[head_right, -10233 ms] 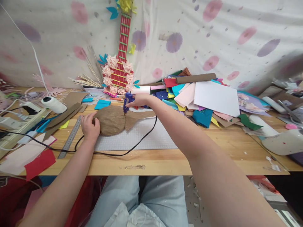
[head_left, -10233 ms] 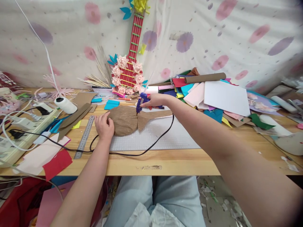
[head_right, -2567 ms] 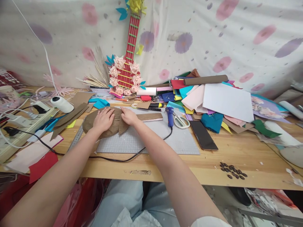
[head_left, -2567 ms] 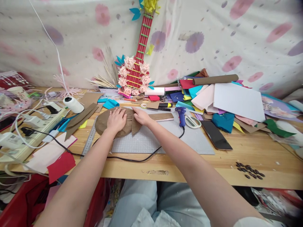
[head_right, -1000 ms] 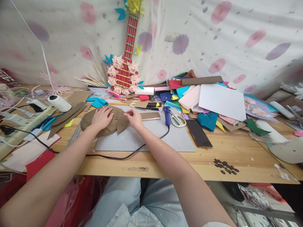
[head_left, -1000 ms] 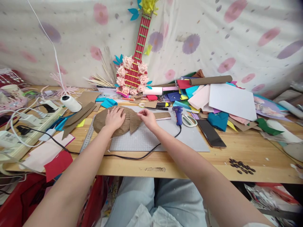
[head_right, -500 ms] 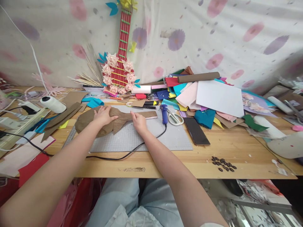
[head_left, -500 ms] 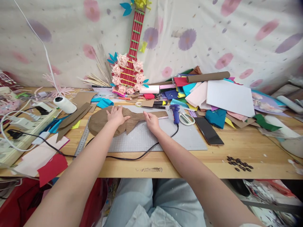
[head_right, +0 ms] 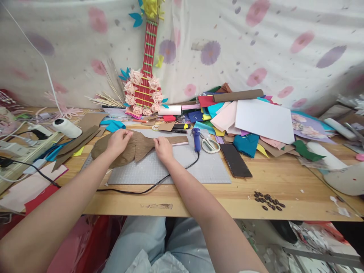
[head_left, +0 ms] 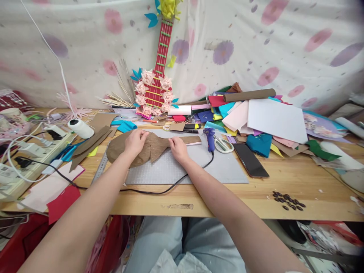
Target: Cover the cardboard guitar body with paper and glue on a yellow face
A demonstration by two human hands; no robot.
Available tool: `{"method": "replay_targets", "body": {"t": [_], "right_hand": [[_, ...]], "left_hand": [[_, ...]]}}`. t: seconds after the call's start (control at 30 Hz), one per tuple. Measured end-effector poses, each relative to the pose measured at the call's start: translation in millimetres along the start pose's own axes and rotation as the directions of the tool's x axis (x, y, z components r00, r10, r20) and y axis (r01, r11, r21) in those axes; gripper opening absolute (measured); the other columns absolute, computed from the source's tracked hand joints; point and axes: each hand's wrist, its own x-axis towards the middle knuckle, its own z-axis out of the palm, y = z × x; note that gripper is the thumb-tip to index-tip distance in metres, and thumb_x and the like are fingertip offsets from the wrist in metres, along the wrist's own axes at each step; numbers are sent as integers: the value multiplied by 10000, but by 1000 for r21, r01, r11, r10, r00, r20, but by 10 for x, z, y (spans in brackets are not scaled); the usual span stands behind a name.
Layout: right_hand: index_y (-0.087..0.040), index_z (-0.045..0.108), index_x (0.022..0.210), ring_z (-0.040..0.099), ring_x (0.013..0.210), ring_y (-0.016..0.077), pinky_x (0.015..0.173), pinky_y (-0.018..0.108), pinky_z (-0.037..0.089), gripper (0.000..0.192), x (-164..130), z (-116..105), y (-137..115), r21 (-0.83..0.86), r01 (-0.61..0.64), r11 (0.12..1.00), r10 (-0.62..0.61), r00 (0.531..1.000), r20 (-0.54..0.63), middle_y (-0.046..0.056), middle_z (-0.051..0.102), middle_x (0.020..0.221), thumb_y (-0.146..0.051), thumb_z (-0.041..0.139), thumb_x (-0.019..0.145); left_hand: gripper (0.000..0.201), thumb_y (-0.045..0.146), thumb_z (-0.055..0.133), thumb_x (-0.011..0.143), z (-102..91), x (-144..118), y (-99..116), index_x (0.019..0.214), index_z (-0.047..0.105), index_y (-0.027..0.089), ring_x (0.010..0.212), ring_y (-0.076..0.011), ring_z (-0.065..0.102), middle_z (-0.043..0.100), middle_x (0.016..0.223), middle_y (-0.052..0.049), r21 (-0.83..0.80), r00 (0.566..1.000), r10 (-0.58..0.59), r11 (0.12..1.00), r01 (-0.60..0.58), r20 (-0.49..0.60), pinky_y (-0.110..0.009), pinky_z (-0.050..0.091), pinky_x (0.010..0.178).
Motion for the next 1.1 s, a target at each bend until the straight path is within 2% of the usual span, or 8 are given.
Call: {"method": "replay_targets", "body": {"t": [0.1,0.2,0.33,0.4,0.57,0.7,0.8,1.1], "right_hand": [[-196,507,710,513,757,172,677,274,345,293,-2,-6,41,15,-49,999,49,999,-5,44,578,779,-330,354,920],[-197,501,716,507,748,168,668,272,343,266,-17,-4,57,39,-59,997,60,998,-28,40,576,787,-331,371,906],[-202,489,728,496,737,168,662,274,348,173,-50,-4,30,54,-32,998,35,998,-47,31,562,776,-309,435,853],[-204,493,747,494,750,174,674,279,358,112,-62,-13,17,59,-18,998,22,998,-66,30,556,777,-283,458,819],[-191,534,821,481,892,216,796,323,370,93,-59,-26,0,9,-15,1000,17,989,-148,75,568,886,-190,452,776],[-181,565,912,457,995,249,862,360,353,181,-47,-3,-6,-26,-19,999,15,992,-125,93,577,993,-189,473,757],[-171,565,968,463,1007,250,875,361,358,237,-48,10,10,6,-15,1000,16,996,-90,91,583,1027,-196,483,747],[-167,553,1037,479,1035,247,906,372,356,352,-78,-57,-11,61,-13,998,15,999,-29,87,588,1081,-157,495,690]], "left_hand": [[328,439,415,848,-27,-89,12,978,615,214,1028,-205,570,626,1143,-56,50,966,221,972,-229,133,-335,430,887],[444,446,347,875,-22,-147,-70,1225,516,231,1222,-194,455,527,1312,-36,82,853,400,889,-450,336,-363,309,1041],[506,441,295,886,-31,-167,-159,1305,467,215,1352,-170,268,435,1393,-29,126,749,468,804,-581,470,-374,137,1127],[508,443,295,882,-45,-158,-150,1291,487,211,1322,-172,329,468,1367,-35,129,773,458,819,-559,440,-361,198,1112],[497,353,210,910,15,-8,-22,1243,528,166,1145,-179,526,600,1217,-71,191,920,348,905,-380,182,-324,365,1000],[491,372,251,904,178,229,62,1265,494,145,1292,-193,372,450,1378,-91,304,896,314,861,-408,313,-338,253,1071],[512,429,245,900,265,337,65,1248,505,160,1256,-211,419,495,1336,-104,349,864,238,842,-411,444,-355,276,1046],[566,458,259,888,252,277,85,1317,429,131,1271,-250,394,460,1357,-135,356,868,190,856,-375,458,-391,257,1058]]}}
